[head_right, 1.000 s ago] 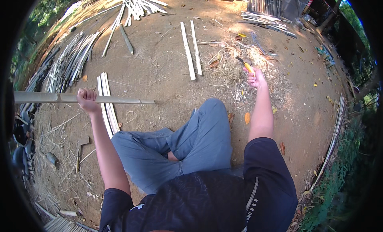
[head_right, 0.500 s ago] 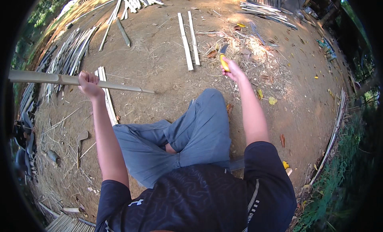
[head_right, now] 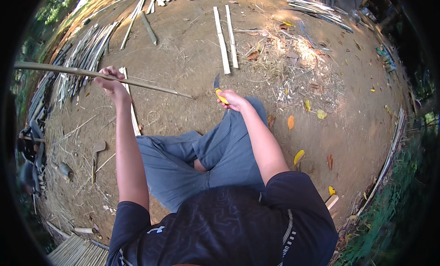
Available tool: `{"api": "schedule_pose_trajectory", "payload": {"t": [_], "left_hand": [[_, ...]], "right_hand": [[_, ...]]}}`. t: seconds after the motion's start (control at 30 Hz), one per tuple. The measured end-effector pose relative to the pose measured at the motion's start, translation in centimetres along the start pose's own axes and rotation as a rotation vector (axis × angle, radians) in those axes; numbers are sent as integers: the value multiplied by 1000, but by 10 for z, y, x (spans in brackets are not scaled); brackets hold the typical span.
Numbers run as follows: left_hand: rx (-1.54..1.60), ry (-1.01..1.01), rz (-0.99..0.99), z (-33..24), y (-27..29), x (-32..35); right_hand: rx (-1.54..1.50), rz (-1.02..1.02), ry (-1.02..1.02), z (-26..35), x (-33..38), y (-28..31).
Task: The person uses a knife to peel and strip the outer layer of a long bamboo piece while sitting on the ground, turning the bamboo and making several passes with the blade.
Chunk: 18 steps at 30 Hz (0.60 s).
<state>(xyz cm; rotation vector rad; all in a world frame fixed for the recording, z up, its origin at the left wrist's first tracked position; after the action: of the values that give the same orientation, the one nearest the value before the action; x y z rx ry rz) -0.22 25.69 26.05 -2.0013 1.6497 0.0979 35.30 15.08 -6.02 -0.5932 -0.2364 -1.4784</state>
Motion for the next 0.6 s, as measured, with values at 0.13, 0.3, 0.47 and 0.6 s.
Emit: {"api": "schedule_pose_trajectory", "payload": {"t": [0.13, 0.3, 0.47, 0.6], "left_hand": [[-186, -19, -37, -6, -5, 0], [-102, -59, 72, -11, -23, -6], [-46, -12, 57, -11, -21, -3], [-60, -37, -16, -22, -17, 6]], "right_hand": [[-24, 4, 9, -3, -2, -2], [-44, -22, 8, -7, -6, 6], [-41, -80, -56, -10, -2, 9], [-9, -98, -109, -12, -1, 5]]}}
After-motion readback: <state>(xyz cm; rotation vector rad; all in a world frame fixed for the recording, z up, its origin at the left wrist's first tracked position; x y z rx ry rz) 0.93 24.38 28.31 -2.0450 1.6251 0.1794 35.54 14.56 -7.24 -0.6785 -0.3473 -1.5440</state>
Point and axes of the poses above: each hand's wrist, its own x-axis away from the middle knuckle, its own y-axis out of the back of the hand, z = x × y, the point moved 10 cm from there along -x, towards the middle knuckle, and after that the axes turned 6 degrees about y, right-handed, at the moved point
